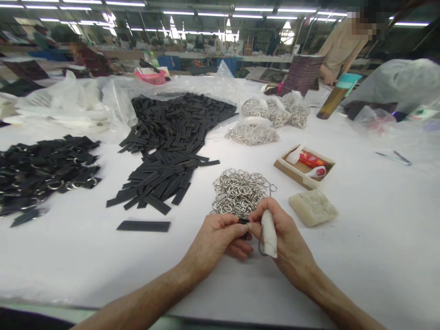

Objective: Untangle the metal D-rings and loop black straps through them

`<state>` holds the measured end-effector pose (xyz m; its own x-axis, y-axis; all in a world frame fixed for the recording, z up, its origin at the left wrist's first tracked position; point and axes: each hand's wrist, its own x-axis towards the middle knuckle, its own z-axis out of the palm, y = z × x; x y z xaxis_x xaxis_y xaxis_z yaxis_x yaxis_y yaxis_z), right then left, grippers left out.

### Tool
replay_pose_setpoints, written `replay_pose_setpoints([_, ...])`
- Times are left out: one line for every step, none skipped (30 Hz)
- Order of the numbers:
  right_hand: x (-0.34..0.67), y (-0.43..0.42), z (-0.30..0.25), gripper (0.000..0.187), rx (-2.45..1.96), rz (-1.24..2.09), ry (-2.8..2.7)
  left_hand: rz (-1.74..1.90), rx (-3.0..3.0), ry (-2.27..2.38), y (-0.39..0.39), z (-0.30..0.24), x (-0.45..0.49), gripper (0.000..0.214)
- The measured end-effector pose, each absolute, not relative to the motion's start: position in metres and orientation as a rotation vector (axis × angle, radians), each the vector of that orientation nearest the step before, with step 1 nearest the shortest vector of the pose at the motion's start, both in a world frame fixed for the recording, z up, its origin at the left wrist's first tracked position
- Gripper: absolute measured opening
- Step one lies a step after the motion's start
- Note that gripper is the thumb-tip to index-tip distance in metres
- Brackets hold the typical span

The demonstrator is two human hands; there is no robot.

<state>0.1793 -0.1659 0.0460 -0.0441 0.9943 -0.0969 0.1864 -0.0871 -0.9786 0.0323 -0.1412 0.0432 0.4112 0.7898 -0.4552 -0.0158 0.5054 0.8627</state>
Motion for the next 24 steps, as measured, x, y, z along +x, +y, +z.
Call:
replay_pose_setpoints([0.179,-0.166,0.046,0.012,-1.398,1.213,-1.345,0.601,0.921,1.035,-0.141,0.044,0.032,0.018])
replay_pose_setpoints([0.179,-0.165,0.047,0.012,-1.405,1.203,-1.35,0.593,0.93,1.038,-0.141,0.045,0.032,0.017])
replay_pose_setpoints([0.179,-0.165,0.048,0.012,-1.411,1.199,-1.353,0.586,0.938,1.038,-0.142,0.047,0.032,0.017])
replay_pose_setpoints([0.179,-0.164,0.049,0.012,-1.413,1.197,-1.354,0.582,0.945,1.034,-0.142,0.048,0.033,0.017])
replay_pose_setpoints([0.179,-0.164,0.05,0.013,-1.413,1.201,-1.354,0.581,0.951,1.028,-0.142,0.05,0.033,0.017])
replay_pose_setpoints([0.179,-0.164,0.05,0.013,-1.412,1.206,-1.351,0.584,0.955,1.021,-0.142,0.051,0.033,0.017])
replay_pose_setpoints([0.179,-0.163,0.05,0.013,-1.41,1.212,-1.349,0.588,0.959,1.018,-0.142,0.052,0.033,0.017])
replay_pose_setpoints([0.179,-0.163,0.05,0.013,-1.406,1.215,-1.348,0.594,0.962,1.02,-0.142,0.052,0.033,0.017])
replay_pose_setpoints([0.179,-0.164,0.049,0.013,-1.405,1.215,-1.346,0.596,0.963,1.024,-0.142,0.052,0.033,0.018])
replay_pose_setpoints([0.179,-0.164,0.049,0.013,-1.404,1.213,-1.345,0.596,0.961,1.027,-0.142,0.051,0.033,0.018])
replay_pose_setpoints([0.179,-0.165,0.049,0.014,-1.401,1.21,-1.344,0.598,0.957,1.029,-0.142,0.05,0.033,0.019])
replay_pose_setpoints([0.179,-0.165,0.049,0.014,-1.393,1.208,-1.339,0.6,0.95,1.027,-0.141,0.049,0.032,0.019])
replay_pose_setpoints([0.179,-0.166,0.05,0.014,-1.383,1.206,-1.334,0.604,0.941,1.022,-0.141,0.048,0.032,0.019])
replay_pose_setpoints([0.18,-0.166,0.052,0.015,-1.371,1.198,-1.327,0.61,0.93,1.016,-0.14,0.047,0.031,0.019])
replay_pose_setpoints([0.181,-0.167,0.053,0.015,-1.359,1.181,-1.325,0.615,0.915,1.011,-0.14,0.046,0.03,0.019])
replay_pose_setpoints([0.183,-0.167,0.055,0.016,-1.353,1.151,-1.328,0.622,0.9,1.008,-0.139,0.045,0.028,0.019])
replay_pose_setpoints([0.187,-0.168,0.057,0.017,-1.359,1.105,-1.333,0.627,0.885,1.005,-0.139,0.044,0.027,0.02])
replay_pose_setpoints([0.191,-0.168,0.059,0.019,-1.372,1.047,-1.344,0.629,0.872,1.002,-0.138,0.043,0.026,0.02])
replay_pose_setpoints([0.195,-0.168,0.06,0.02,-1.386,0.987,-1.356,0.631,0.862,0.998,-0.138,0.043,0.026,0.02])
replay_pose_setpoints([0.201,-0.169,0.06,0.021,-1.397,0.935,-1.367,0.631,0.853,0.994,-0.137,0.043,0.025,0.021])
replay_pose_setpoints([0.207,-0.17,0.06,0.022,-1.404,0.899,-1.373,0.634,0.848,0.991,-0.137,0.042,0.024,0.021])
replay_pose_setpoints([0.212,-0.17,0.06,0.023,-1.403,0.879,-1.373,0.636,0.844,0.989,-0.137,0.043,0.024,0.021])
replay_pose_setpoints([0.218,-0.172,0.059,0.024,-1.4,0.872,-1.371,0.638,0.841,0.986,-0.137,0.043,0.024,0.021])
replay_pose_setpoints([0.223,-0.173,0.059,0.026,-1.4,0.866,-1.369,0.638,0.84,0.982,-0.137,0.043,0.023,0.021])
